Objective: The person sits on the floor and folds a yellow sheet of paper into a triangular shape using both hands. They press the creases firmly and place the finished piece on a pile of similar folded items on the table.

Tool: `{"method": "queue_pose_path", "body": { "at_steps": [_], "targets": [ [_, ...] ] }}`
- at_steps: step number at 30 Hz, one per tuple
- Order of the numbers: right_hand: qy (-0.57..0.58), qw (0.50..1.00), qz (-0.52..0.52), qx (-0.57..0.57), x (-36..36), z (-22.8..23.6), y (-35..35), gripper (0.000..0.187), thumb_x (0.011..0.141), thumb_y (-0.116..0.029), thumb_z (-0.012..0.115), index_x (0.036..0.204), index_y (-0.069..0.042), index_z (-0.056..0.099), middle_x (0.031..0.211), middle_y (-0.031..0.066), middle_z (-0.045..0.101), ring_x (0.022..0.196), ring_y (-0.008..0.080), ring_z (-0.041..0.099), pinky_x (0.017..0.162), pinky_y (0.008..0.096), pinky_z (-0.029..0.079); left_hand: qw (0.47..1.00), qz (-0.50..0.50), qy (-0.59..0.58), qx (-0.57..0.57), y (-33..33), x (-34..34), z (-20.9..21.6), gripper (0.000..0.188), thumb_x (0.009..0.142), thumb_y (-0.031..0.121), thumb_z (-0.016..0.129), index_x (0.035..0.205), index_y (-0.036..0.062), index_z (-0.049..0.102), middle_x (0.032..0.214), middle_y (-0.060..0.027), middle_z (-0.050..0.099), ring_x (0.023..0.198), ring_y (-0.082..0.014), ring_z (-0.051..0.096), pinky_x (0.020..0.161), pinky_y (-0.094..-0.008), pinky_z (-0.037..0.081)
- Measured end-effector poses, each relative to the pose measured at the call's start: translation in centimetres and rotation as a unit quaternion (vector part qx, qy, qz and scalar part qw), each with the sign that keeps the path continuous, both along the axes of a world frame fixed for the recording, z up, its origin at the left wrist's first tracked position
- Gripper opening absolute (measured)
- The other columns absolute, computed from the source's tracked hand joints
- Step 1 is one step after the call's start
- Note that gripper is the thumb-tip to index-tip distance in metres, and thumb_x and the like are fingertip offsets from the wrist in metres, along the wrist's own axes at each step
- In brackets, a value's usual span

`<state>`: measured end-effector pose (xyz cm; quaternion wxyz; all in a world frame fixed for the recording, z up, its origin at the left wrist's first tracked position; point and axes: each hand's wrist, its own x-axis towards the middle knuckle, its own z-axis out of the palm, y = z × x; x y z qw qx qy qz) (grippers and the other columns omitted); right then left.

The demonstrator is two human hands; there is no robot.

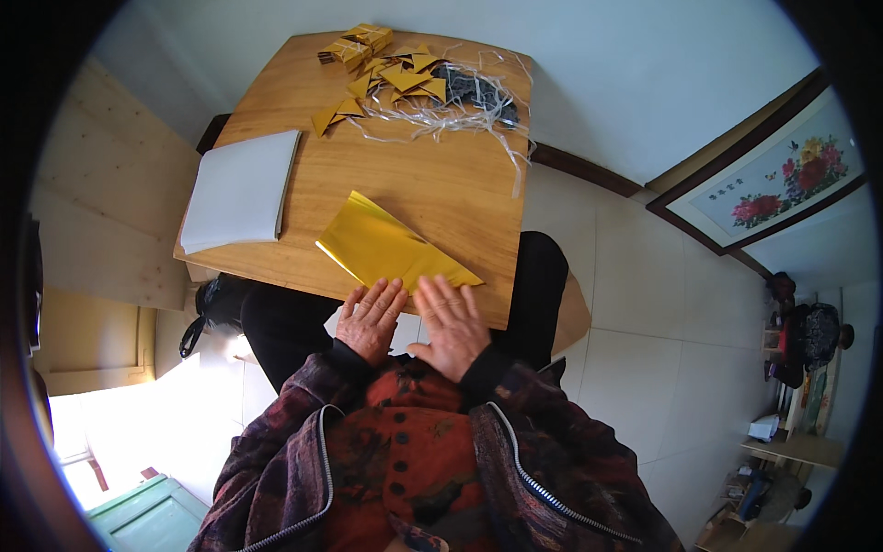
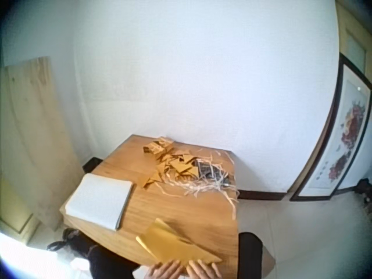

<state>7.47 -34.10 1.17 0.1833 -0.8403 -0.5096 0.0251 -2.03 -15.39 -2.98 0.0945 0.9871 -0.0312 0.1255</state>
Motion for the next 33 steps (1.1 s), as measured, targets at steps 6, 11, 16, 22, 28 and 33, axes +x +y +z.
{"method": "queue_pose_path", "body": {
  "at_steps": [6,11,16,22,28,33],
  "targets": [
    [0.006,0.999,-0.011,-0.052,0.6,-0.4,-0.7,0.089,0.076,-0.043,0.074,0.146,-0.003,0.036,0.155,0.0123,0.032,0.145,0.0296,0.028,0.116,0.0513,0.023,1.0,0.001,-0.025,-0.004,-0.1,0.0,-0.1,0.052,0.084,0.015,0.059,0.136,0.0093,0.052,0.147,-0.007,0.048,0.137,-0.0235,0.043,0.112,-0.0463,0.029],
    [-0.024,0.992,-0.106,-0.066,2.5,0.3,-4.7,0.086,0.078,-0.042,0.073,0.146,-0.004,0.038,0.156,0.0106,0.031,0.145,0.0289,0.028,0.116,0.0509,0.023,0.999,-0.004,-0.035,-0.031,0.0,0.1,0.5,0.058,0.081,0.024,0.068,0.136,0.0103,0.052,0.145,-0.0063,0.049,0.135,-0.0237,0.045,0.111,-0.0468,0.031],
    [-0.008,0.988,-0.133,0.072,2.6,1.5,-4.5,0.071,0.079,-0.027,0.074,0.138,-0.002,0.044,0.146,0.0156,0.043,0.135,0.0325,0.041,0.109,0.0462,0.034,0.999,-0.02,-0.019,-0.044,0.5,2.0,2.6,0.041,0.085,0.036,0.067,0.118,0.0121,0.062,0.129,-0.0044,0.058,0.122,-0.0235,0.052,0.104,-0.0475,0.035],
    [0.117,0.986,-0.052,0.108,-0.1,1.8,-3.0,0.019,0.083,-0.017,0.068,0.097,-0.006,0.061,0.085,0.011,0.064,0.082,0.0317,0.064,0.069,0.0405,0.051,0.99,-0.101,0.095,-0.003,1.8,8.2,4.9,0.016,0.078,0.026,0.07,0.089,0.0167,0.064,0.101,-0.0013,0.061,0.102,-0.0226,0.056,0.091,-0.0429,0.04],
    [0.212,0.975,0.026,0.052,-0.8,0.3,-2.9,0.019,0.085,-0.02,0.066,0.099,-0.007,0.059,0.092,0.0117,0.066,0.084,0.032,0.065,0.071,0.0413,0.052,0.988,-0.144,0.052,0.014,2.1,10.4,5.3,0.059,0.076,0.036,0.073,0.13,0.0233,0.054,0.138,-0.0059,0.047,0.136,-0.0262,0.037,0.112,-0.0485,0.027],
    [0.263,0.963,0.024,0.051,-0.3,-0.3,-2.4,0.026,0.086,-0.018,0.066,0.109,-0.007,0.06,0.098,0.0124,0.066,0.087,0.03,0.066,0.074,0.039,0.053,0.985,-0.095,0.141,0.015,2.7,11.1,6.1,0.056,0.078,0.042,0.072,0.126,0.016,0.056,0.128,-0.0101,0.055,0.126,-0.0284,0.046,0.106,-0.0473,0.033]
  ]
}}
